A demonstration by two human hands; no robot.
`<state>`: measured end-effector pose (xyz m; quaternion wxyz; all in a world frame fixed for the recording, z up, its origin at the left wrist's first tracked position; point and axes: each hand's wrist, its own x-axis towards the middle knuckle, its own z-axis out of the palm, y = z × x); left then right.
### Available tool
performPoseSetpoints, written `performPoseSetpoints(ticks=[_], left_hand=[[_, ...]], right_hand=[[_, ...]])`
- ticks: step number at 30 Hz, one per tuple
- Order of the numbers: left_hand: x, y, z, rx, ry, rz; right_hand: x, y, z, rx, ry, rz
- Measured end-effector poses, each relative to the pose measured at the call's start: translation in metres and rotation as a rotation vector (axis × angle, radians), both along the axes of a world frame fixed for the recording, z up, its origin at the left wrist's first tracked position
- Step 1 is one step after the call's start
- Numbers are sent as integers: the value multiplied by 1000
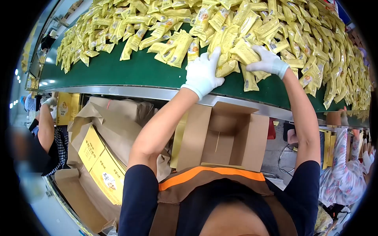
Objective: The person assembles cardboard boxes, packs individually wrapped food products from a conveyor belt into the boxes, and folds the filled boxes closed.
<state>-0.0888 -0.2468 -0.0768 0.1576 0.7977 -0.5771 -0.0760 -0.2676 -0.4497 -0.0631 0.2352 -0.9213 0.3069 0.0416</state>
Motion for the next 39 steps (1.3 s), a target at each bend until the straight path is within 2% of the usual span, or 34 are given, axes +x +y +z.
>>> performPoseSetpoints(ticks=[1, 2, 3, 4, 6, 8, 10, 12, 15, 17, 18, 19, 20, 22, 23, 24, 26, 28, 29, 30, 32, 33, 34, 36, 38, 39], left_hand=[[5, 5, 14, 50, 151, -28], [12, 13, 17, -51, 156, -36], [21, 22, 19, -153, 161, -50], [30, 29, 21, -253, 170, -64], [57, 25, 21, -439, 352, 28], [82, 6, 5, -328, 398, 87], [82, -5, -16, -94, 105, 80], [73, -9, -20, -58, -87, 89], [94, -14, -16, 8, 139, 68], [99, -13, -2, 80, 211, 36], [91, -9, 6, 138, 137, 42], [92, 0, 3, 112, 92, -13], [96, 9, -1, 84, 47, -68], [101, 19, 4, 119, 59, -115], [110, 20, -2, 83, 147, -143], [119, 19, -10, 44, 239, -166], [120, 16, -16, 15, 375, -111], [119, 11, -17, -68, 520, -100], [118, 8, -12, -10, 627, -90], [116, 5, -8, -2, 657, -85], [112, -3, 0, 29, 713, -87], [139, -11, -22, 34, 618, -120], [138, -14, -16, 52, 616, -130], [131, -9, -9, 92, 619, -140], [123, 3, -6, 71, 516, -144], [122, 11, 0, 105, 433, -164]], right_hand=[[-9, 6, 7, 5, -22, -18], [-20, 13, 14, 8, -46, -41], [-36, 25, 20, -121, -83, -46], [-51, 40, 33, -82, -128, -155], [-64, 69, 35, -215, 132, -178], [-85, 75, -25, -205, -153, -112], [-90, 84, -31, -387, -262, -101], [-92, 100, -22, -720, -305, -81], [-109, 107, -34, -663, -436, -247], [-117, 98, -36, -490, -491, -419], [-121, 95, -36, -401, -521, -512], [-121, 95, -20, -200, -734, -537], [-125, 86, -17, -53, -835, -533], [-137, 79, 11, 276, -670, -414], [-136, 79, 19, 265, -574, -323], [-131, 84, 32, 460, -455, -320], [-116, 78, -1, 428, -438, -312], [-101, 83, -24, -46, -298, -225], [-94, 83, -29, -53, -192, -224], [-88, 87, -48, -289, -168, -129], [-72, 107, -40, -300, -196, -166], [-63, 115, -44, -300, -258, -197], [-56, 122, -39, -229, -180, -181], [-57, 129, -32, -159, -261, -169], [-77, 128, -22, -284, -384, -171], [-92, 127, -6, -307, -300, -171]])
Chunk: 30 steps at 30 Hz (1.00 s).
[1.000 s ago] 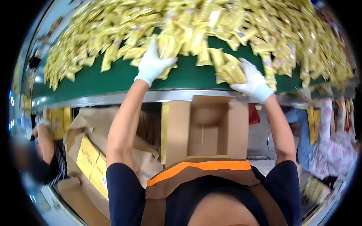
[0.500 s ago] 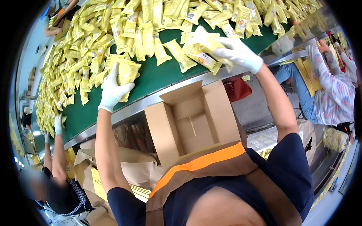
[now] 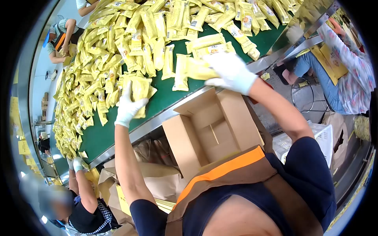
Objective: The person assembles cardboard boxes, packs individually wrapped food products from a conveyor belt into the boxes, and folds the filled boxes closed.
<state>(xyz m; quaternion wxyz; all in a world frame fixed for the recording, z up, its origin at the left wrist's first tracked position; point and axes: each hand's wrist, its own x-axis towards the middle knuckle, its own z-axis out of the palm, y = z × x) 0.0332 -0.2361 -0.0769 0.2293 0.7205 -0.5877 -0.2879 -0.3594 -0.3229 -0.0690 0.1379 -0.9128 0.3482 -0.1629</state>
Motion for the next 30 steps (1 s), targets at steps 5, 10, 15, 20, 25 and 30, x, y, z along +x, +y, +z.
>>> performPoseSetpoints(ticks=[5, 10, 15, 20, 25, 30], left_hand=[[-10, 26, 12, 37, -389, -64], [-15, 26, 7, -17, -361, -50], [-25, 37, -3, -186, -389, 60], [-22, 30, -8, -224, -293, 66], [-20, 17, -11, -270, -131, 59], [-35, 16, -2, -176, -331, 77]], right_hand=[[-48, -19, 5, 296, 206, -49], [-16, -97, 13, 339, 182, 2], [-5, -52, -3, 61, 314, 137], [-12, -37, 5, -166, 213, 157], [-17, -42, 0, 192, 167, -35], [5, -81, 33, 338, 421, 58]])
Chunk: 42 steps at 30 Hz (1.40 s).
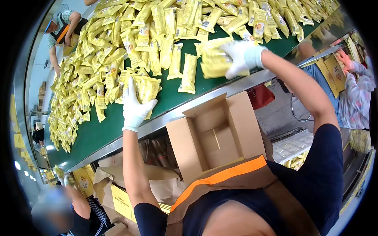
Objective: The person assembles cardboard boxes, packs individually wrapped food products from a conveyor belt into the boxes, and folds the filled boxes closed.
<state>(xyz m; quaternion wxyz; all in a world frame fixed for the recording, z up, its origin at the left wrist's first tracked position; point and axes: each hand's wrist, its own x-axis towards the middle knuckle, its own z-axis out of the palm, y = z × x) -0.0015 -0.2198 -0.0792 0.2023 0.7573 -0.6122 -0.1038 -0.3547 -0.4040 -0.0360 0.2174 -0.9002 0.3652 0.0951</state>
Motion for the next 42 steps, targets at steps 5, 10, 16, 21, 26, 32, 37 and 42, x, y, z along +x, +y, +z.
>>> performPoseSetpoints(ticks=[5, 10, 16, 21, 26, 32, 37, 42], left_hand=[[15, -1, -15, -38, -70, 36], [11, -14, 4, 267, -27, 106], [-10, -5, 0, 141, -175, 92], [-9, -4, 3, 175, -238, 17], [-9, 17, 28, 263, -454, 68], [8, 25, 0, 328, -211, 15], [15, 51, 15, -10, 199, 118], [-23, 111, 70, 113, 1176, -90]], right_hand=[[16, -66, -28, 128, -126, -28], [10, -6, -10, -146, 85, 158], [-10, 30, -33, -383, -106, 183], [-5, 29, -28, -399, -17, 213], [-28, 34, -36, -624, -138, 115], [-27, 42, -30, -274, -78, -19], [-25, 63, 12, 130, -585, -22], [12, 188, 39, -163, 2, 692]])
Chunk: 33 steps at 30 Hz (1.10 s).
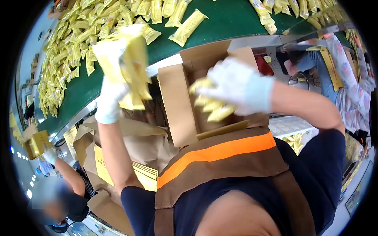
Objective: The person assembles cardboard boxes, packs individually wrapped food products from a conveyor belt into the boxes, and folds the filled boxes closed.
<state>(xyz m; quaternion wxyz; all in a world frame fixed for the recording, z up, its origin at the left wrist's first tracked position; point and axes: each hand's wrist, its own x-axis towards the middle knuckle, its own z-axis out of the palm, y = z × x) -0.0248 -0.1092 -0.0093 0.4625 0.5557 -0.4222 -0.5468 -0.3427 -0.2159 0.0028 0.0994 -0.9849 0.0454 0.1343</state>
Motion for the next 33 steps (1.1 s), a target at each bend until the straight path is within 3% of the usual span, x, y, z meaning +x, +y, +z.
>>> performPoseSetpoints(ticks=[1, 3, 4, 5, 7, 9, 15, 19, 21, 23, 25, 26, 29, 31, 33], left_hand=[[-13, 1, 0, 18, 62, -162], [-64, -20, 13, 105, 5, -466], [-84, -29, -7, -13, -121, -543], [-101, -37, -32, -130, -249, -613], [-128, -54, -48, 46, -1124, -878], [-143, -59, -80, -5, -1201, -881], [-175, -51, -136, -22, -1437, -875], [-186, -55, -132, 96, -1561, -992], [-197, -54, -134, 199, -1632, -1034], [-208, -36, -139, -76, -1893, -806], [-214, -40, -132, 187, -1338, -645], [-209, -43, -130, 200, -1271, -736], [-199, -55, -135, 230, -1074, -918], [-197, -65, -151, 263, -980, -929], [-172, -61, -147, 16, -751, -1045]], right_hand=[[5, 19, -32, -29, -29, 92], [26, 32, -48, 105, 223, 44], [23, 47, -95, 278, 166, -18], [22, 57, -104, 277, 165, -29], [21, 76, -112, 277, 163, -52], [22, 80, -101, 195, 362, -89], [12, 86, -116, 255, 378, -142], [13, 59, -70, 445, 348, 101], [21, 63, -68, 573, 403, 9], [9, 98, -191, 485, 44, 36], [6, 94, -177, 616, -123, -41], [5, 88, -161, 471, 34, 49], [30, 47, -82, 751, 536, 113], [35, 26, -67, 1111, 302, 184], [52, -23, -34, 1219, -199, 182]])
